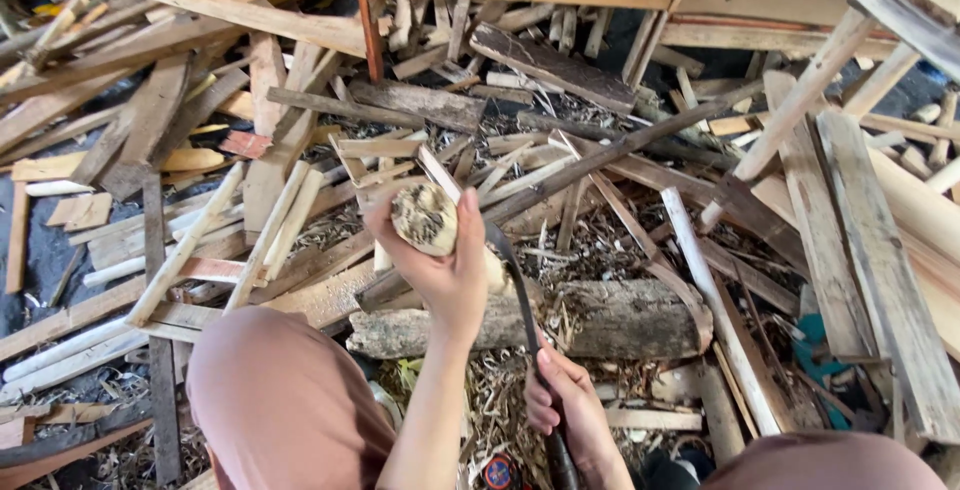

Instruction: Shaving bark and wood from a branch using a hand-held drawknife

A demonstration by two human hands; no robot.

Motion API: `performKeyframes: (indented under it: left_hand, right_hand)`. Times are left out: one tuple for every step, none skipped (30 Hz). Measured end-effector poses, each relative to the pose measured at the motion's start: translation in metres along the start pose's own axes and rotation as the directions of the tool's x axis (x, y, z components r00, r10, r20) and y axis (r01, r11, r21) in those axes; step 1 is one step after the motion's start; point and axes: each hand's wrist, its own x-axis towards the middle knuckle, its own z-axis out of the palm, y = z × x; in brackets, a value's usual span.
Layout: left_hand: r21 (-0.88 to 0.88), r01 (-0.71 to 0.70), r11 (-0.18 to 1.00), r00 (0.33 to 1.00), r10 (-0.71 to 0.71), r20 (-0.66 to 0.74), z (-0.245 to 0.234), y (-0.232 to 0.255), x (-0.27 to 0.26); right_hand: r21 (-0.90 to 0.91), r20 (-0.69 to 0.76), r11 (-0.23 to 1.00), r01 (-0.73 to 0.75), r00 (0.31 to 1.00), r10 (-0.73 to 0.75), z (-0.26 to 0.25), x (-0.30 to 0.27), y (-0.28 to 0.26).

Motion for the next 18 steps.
performKeyframes:
  left_hand:
    - [0.002, -0.001, 1.000, 1.000, 0.001, 0.002, -0.004, 0.003, 0.000]
    - [-0.001, 0.002, 1.000, 1.000, -0.002, 0.024, -0.008, 0.006, -0.001]
    - [-0.011, 0.006, 1.000, 0.999, -0.006, 0.047, -0.005, 0.008, 0.001]
    - [-0.017, 0.007, 1.000, 0.999, -0.006, 0.049, -0.002, 0.004, 0.003]
    - [-0.016, -0.002, 1.000, 0.999, 0.003, 0.051, -0.004, 0.002, 0.002]
    - [-0.015, -0.012, 1.000, 0.999, 0.012, 0.053, -0.005, -0.001, 0.000]
    - [0.001, 0.007, 1.000, 0.998, -0.007, 0.066, -0.007, 0.000, -0.001]
    - [-0.004, 0.026, 1.000, 0.997, -0.026, 0.074, -0.008, 0.003, -0.002]
    - [-0.035, 0.018, 0.999, 0.997, -0.015, 0.081, 0.001, 0.003, 0.006]
    - [-0.046, 0.009, 0.999, 0.996, -0.005, 0.094, 0.000, -0.001, 0.007]
    - [-0.021, -0.012, 1.000, 0.997, 0.013, 0.080, -0.001, -0.003, 0.007]
    - [0.005, -0.032, 0.999, 0.997, 0.031, 0.066, -0.002, -0.006, 0.007]
    - [-0.003, -0.032, 0.999, 0.997, 0.032, 0.073, -0.002, 0.000, 0.007]
    - [0.029, -0.029, 0.999, 0.997, 0.027, 0.069, -0.003, 0.004, 0.007]
    - [0.068, -0.028, 0.997, 0.998, 0.024, 0.057, -0.004, 0.007, 0.008]
    - [0.066, -0.031, 0.997, 0.998, 0.027, 0.056, 0.004, 0.000, 0.013]
    - [0.059, -0.059, 0.997, 0.997, 0.056, 0.057, 0.001, -0.005, 0.008]
    - [0.052, -0.087, 0.995, 0.995, 0.084, 0.057, -0.001, -0.009, 0.003]
  right_hand:
    - [0.002, 0.001, 1.000, -0.001, 1.000, 0.001, -0.003, 0.001, 0.002]
    - [0.028, 0.059, 1.000, -0.013, 0.998, 0.011, -0.006, 0.003, 0.004]
    - [0.051, 0.115, 0.998, -0.020, 0.993, 0.014, -0.008, 0.008, 0.001]
    - [0.052, 0.113, 0.999, -0.014, 0.994, 0.009, -0.004, -0.001, -0.001]
    - [0.157, 0.277, 0.987, -0.042, 0.961, -0.003, -0.001, -0.013, 0.000]
    - [0.254, 0.431, 0.963, -0.086, 0.902, -0.033, 0.001, -0.024, 0.002]
    - [0.266, 0.415, 0.959, -0.100, 0.910, -0.021, 0.002, -0.021, 0.003]
    - [0.177, 0.273, 0.983, -0.054, 0.962, 0.004, 0.003, -0.018, 0.002]
    - [0.079, 0.143, 0.997, 0.008, 0.990, -0.019, 0.007, -0.003, -0.005]
    - [0.091, 0.144, 0.996, 0.023, 0.989, -0.036, -0.006, 0.005, 0.000]
    - [0.124, 0.155, 0.992, -0.026, 0.988, 0.007, -0.019, 0.013, 0.005]
    - [0.157, 0.168, 0.985, -0.076, 0.985, 0.049, -0.032, 0.022, 0.010]
    - [0.162, 0.164, 0.985, -0.067, 0.986, 0.040, -0.016, 0.005, 0.004]
    - [0.150, 0.189, 0.988, -0.039, 0.982, 0.010, 0.001, -0.010, -0.001]
    - [0.134, 0.220, 0.991, -0.018, 0.975, -0.012, 0.019, -0.023, -0.008]
    - [0.133, 0.223, 0.991, -0.016, 0.975, -0.014, 0.018, -0.015, -0.014]
    - [0.117, 0.244, 0.993, 0.006, 0.969, -0.034, 0.014, -0.019, -0.009]
    - [0.100, 0.265, 0.995, 0.028, 0.963, -0.054, 0.010, -0.023, -0.005]
